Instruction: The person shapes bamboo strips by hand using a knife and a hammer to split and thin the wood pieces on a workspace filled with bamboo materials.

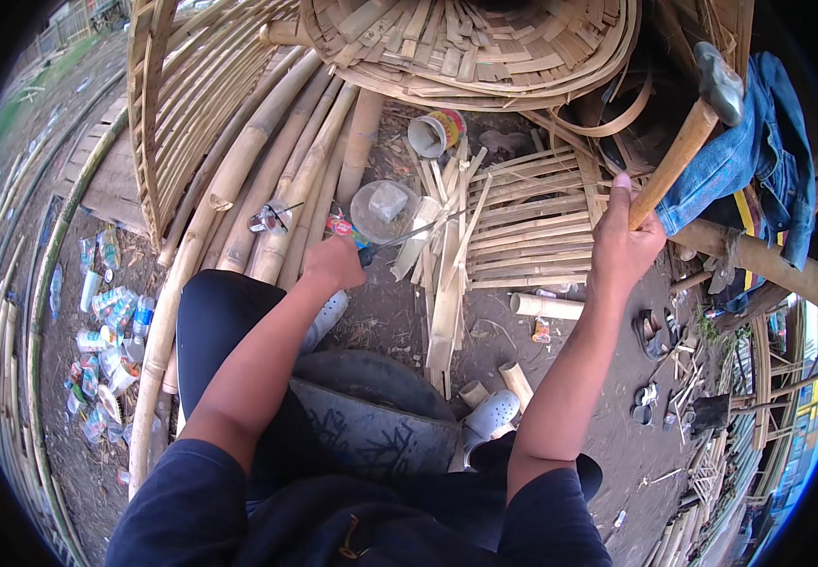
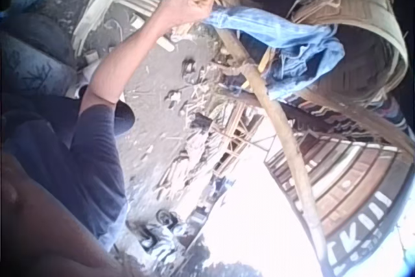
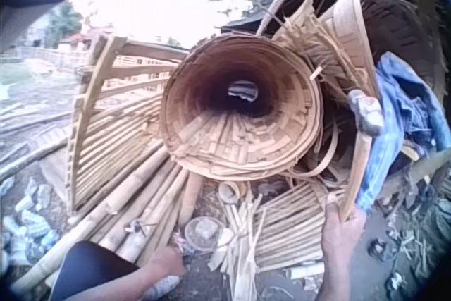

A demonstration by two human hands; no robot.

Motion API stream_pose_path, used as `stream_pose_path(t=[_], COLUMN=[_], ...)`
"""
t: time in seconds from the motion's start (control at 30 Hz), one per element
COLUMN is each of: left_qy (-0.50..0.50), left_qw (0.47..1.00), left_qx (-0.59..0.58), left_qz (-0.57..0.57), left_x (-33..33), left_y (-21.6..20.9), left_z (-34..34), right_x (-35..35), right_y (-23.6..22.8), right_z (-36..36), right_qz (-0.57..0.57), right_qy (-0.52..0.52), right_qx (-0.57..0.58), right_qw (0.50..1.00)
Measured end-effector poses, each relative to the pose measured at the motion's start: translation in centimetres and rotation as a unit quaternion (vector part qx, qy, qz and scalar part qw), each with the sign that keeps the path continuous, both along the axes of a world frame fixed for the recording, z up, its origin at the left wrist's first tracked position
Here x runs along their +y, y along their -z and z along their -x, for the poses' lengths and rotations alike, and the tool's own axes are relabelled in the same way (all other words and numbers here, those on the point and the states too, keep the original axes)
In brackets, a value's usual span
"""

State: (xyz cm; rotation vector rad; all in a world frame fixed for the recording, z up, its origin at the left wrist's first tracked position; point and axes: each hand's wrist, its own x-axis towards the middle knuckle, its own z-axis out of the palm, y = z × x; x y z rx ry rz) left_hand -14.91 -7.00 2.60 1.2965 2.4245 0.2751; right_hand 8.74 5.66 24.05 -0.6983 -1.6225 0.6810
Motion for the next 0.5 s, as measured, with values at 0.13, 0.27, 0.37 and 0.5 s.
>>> stream_pose_path(t=[0.13,0.27,0.37,0.5], left_qy=[-0.043,-0.038,-0.08,-0.082], left_qw=[0.999,0.998,0.995,0.995], left_qx=[-0.017,-0.046,-0.052,-0.029], left_qz=[0.004,-0.01,-0.039,-0.038], left_x=[-0.8,0.7,1.1,0.8], left_y=[-0.5,-0.3,1.3,1.0], left_z=[0.4,-0.9,1.7,2.9], right_x=[-0.1,1.8,-0.6,-0.8], right_y=[2.6,26.8,34.1,33.2], right_z=[1.7,-1.1,-5.2,-6.7], right_qz=[0.028,0.166,0.602,0.404], right_qy=[-0.066,0.061,0.038,0.025], right_qx=[0.103,-0.186,-0.326,-0.351], right_qw=[0.992,0.966,0.728,0.844])
